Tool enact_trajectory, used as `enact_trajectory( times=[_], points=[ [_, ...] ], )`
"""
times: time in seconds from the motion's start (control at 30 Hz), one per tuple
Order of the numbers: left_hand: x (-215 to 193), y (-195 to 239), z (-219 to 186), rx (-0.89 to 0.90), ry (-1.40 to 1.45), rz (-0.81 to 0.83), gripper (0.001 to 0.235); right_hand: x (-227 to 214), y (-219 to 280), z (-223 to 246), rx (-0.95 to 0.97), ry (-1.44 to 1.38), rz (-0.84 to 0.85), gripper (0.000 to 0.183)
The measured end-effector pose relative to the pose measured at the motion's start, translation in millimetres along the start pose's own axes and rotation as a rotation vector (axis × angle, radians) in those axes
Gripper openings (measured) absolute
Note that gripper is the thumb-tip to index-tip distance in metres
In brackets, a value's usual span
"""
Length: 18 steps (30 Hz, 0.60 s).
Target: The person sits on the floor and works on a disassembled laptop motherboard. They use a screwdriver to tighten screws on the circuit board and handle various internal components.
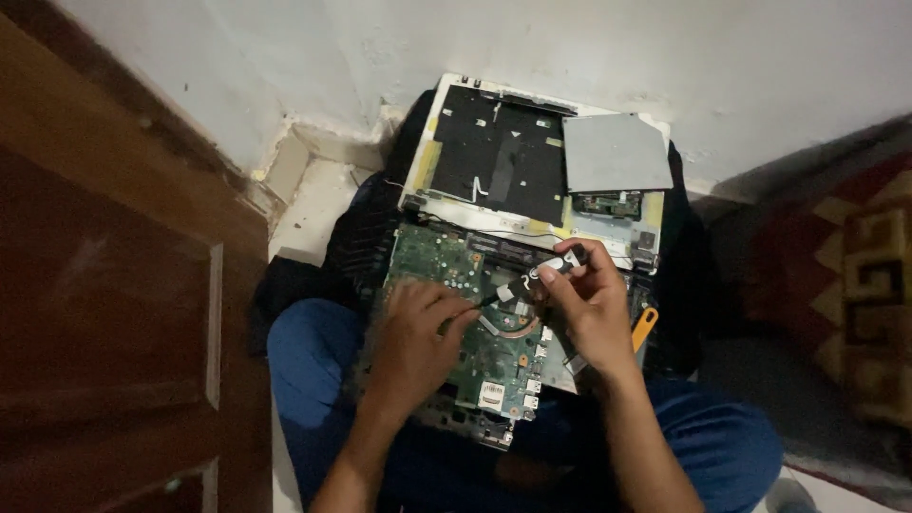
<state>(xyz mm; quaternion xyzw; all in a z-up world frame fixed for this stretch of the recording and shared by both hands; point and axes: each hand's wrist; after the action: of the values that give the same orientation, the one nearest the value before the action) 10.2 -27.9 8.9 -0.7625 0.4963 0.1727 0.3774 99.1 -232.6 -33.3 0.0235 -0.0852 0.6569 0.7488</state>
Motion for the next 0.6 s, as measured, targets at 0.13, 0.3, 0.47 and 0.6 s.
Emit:
enact_trajectory(
  times=[0.13, 0.3, 0.47, 0.6],
  points=[
    [10, -1, 3, 0.051, 0.04, 0.021, 0.013, -16, -10, 8, -0.074, 0.05, -0.047, 0.03],
    [42, 3, -8, 0.107, 0.104, 0.119, 0.013, -60, -23, 42, -0.222, 0.142, -0.237, 0.028],
    [88, 16, -26, 0.35, 0.084, 0.16, 0.005, -87, -25, 49, -0.291, 0.008, -0.346, 0.03],
    [101, 23, -40, 0.305, 0.096, 0.219, 0.011, -88, -25, 52, -0.309, -0.012, -0.37, 0.031]
  ],
)
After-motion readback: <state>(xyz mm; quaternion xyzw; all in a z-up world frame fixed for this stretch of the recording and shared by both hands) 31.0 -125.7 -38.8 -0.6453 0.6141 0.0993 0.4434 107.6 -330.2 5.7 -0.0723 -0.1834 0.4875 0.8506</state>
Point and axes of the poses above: each hand's wrist, its own y-axis away from the middle knuckle, its own x-axis out of the palm, z = x × y, and after that the axes turned 15 degrees about -z, right-handed
